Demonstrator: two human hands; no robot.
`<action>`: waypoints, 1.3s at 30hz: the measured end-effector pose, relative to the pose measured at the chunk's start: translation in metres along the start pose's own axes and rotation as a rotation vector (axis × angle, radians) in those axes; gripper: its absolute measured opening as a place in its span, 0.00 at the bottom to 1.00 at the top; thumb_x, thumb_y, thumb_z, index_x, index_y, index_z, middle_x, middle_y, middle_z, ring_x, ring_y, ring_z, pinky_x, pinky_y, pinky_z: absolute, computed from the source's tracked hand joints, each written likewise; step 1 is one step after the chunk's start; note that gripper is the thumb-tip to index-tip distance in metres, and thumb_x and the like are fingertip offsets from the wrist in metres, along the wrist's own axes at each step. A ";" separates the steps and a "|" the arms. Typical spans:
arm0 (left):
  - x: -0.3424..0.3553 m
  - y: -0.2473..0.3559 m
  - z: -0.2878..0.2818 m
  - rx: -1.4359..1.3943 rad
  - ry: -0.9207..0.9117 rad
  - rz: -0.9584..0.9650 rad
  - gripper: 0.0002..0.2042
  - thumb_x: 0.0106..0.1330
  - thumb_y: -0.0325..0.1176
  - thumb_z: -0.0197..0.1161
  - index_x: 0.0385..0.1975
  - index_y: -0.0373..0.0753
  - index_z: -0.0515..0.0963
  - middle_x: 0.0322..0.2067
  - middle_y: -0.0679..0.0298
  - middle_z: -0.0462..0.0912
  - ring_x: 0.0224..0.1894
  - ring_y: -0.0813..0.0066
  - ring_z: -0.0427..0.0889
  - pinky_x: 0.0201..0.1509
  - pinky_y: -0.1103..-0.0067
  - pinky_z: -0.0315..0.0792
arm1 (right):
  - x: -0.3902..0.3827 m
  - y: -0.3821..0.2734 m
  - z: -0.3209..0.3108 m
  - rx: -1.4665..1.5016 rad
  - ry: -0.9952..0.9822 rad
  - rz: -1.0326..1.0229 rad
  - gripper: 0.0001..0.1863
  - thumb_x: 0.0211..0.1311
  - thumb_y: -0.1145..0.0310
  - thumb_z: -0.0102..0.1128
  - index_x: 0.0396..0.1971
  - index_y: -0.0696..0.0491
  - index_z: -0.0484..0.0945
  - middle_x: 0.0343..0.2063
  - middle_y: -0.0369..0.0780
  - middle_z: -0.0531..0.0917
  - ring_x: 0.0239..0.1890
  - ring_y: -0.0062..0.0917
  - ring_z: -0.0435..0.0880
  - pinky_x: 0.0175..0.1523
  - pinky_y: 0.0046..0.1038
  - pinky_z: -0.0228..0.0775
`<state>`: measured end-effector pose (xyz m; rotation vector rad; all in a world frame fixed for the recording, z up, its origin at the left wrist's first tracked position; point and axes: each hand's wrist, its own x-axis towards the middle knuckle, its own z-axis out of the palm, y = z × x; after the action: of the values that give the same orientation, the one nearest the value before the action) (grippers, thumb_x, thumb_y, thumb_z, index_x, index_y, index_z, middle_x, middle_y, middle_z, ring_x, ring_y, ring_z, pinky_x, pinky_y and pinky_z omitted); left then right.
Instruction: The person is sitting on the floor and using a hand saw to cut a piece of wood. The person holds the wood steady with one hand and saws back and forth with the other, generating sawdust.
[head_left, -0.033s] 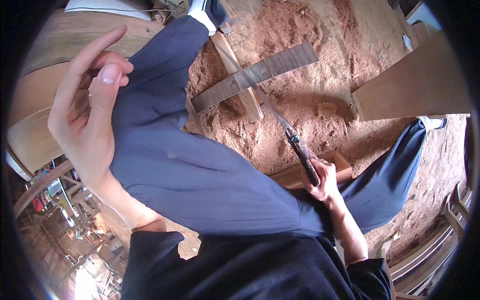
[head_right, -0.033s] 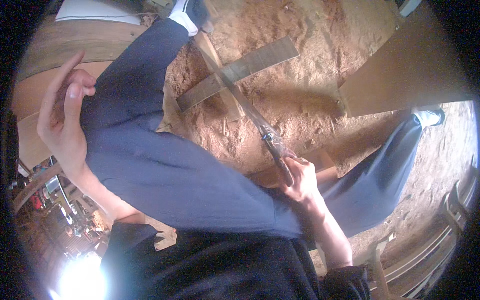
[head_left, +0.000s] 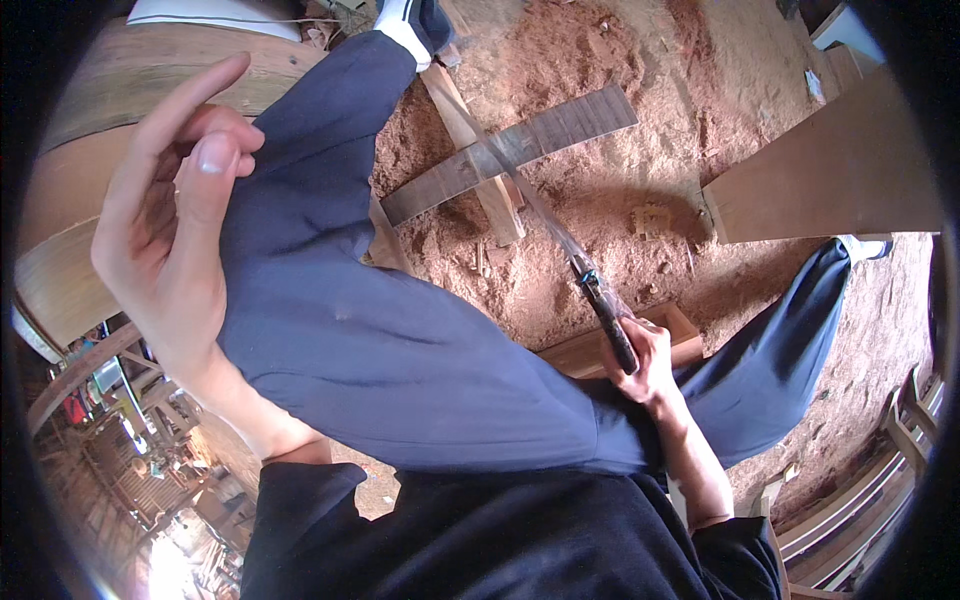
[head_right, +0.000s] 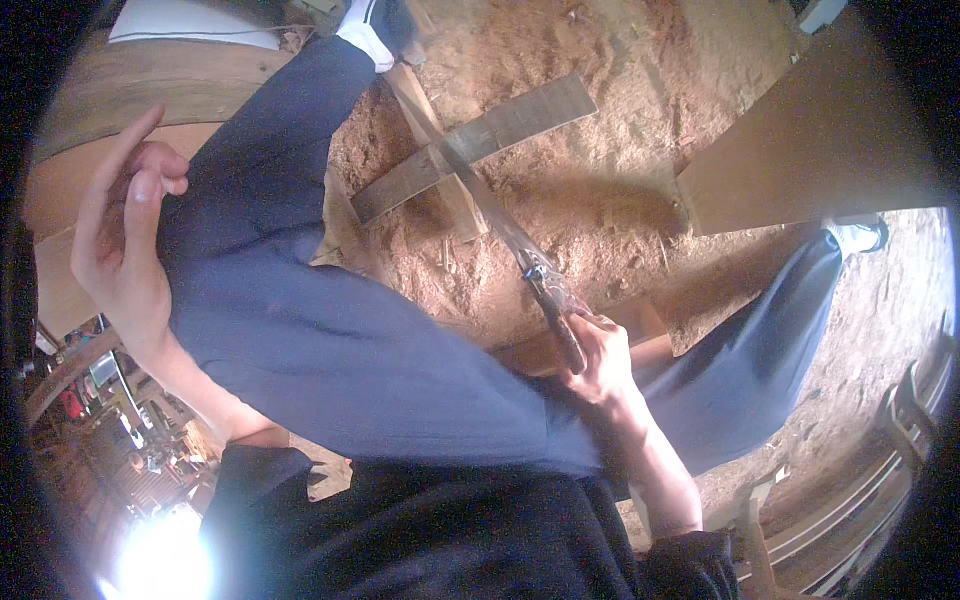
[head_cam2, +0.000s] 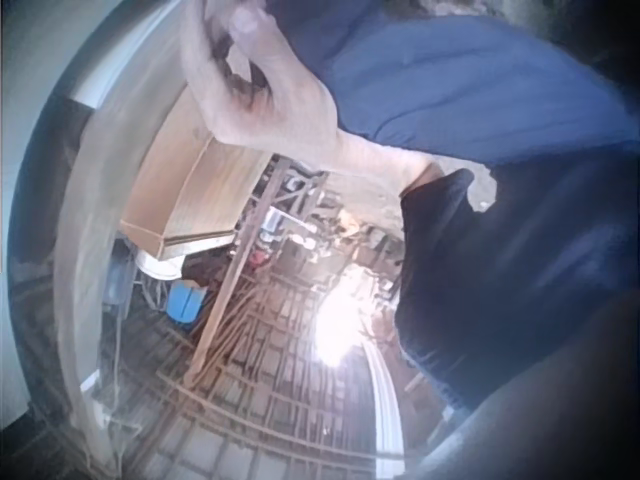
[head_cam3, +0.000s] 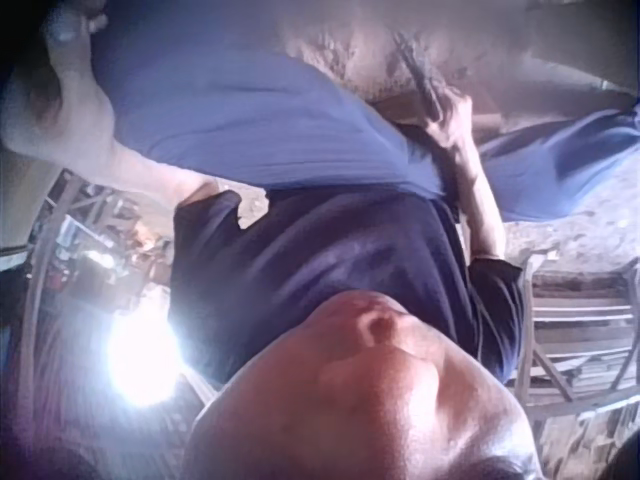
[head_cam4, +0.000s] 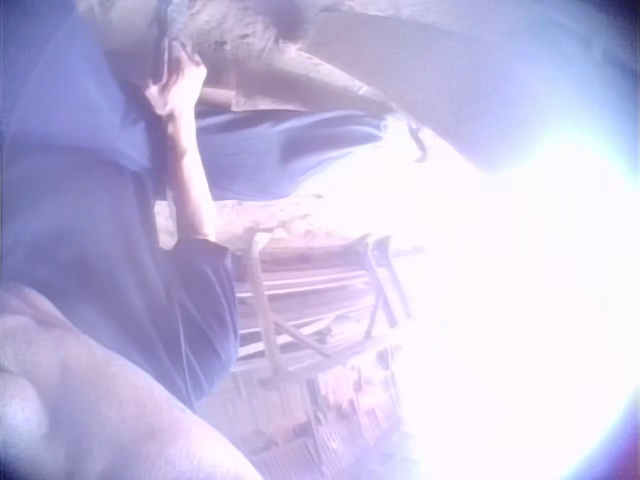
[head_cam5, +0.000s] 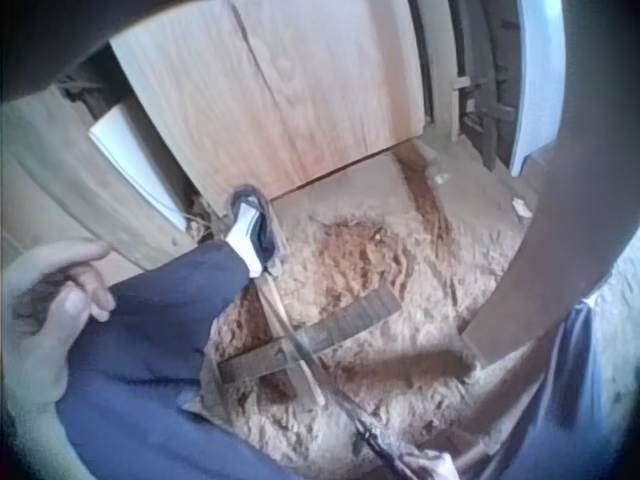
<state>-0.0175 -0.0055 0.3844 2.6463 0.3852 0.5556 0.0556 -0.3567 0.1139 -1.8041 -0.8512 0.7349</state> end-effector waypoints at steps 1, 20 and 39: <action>0.000 0.001 0.000 0.002 0.003 -0.005 0.15 0.73 0.28 0.54 0.56 0.28 0.76 0.33 0.61 0.80 0.36 0.77 0.77 0.43 0.81 0.72 | 0.001 0.003 0.001 0.014 0.016 -0.010 0.07 0.44 0.74 0.60 0.18 0.55 0.70 0.15 0.40 0.70 0.17 0.31 0.70 0.26 0.31 0.64; 0.004 -0.012 -0.009 0.083 -0.117 0.006 0.20 0.75 0.34 0.50 0.58 0.25 0.73 0.33 0.58 0.78 0.35 0.73 0.76 0.41 0.78 0.71 | 0.013 0.000 0.025 -0.054 -0.059 0.211 0.08 0.49 0.69 0.62 0.24 0.55 0.72 0.20 0.45 0.76 0.24 0.45 0.78 0.33 0.40 0.72; 0.000 -0.012 -0.009 0.078 -0.138 -0.019 0.19 0.74 0.32 0.52 0.58 0.27 0.73 0.34 0.59 0.79 0.36 0.76 0.76 0.42 0.80 0.70 | 0.010 0.017 0.025 -0.047 0.157 0.030 0.10 0.54 0.71 0.60 0.19 0.56 0.69 0.13 0.38 0.68 0.15 0.22 0.68 0.26 0.29 0.65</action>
<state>-0.0235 0.0083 0.3861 2.7332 0.3976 0.3556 0.0455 -0.3412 0.0885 -1.8933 -0.7445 0.5871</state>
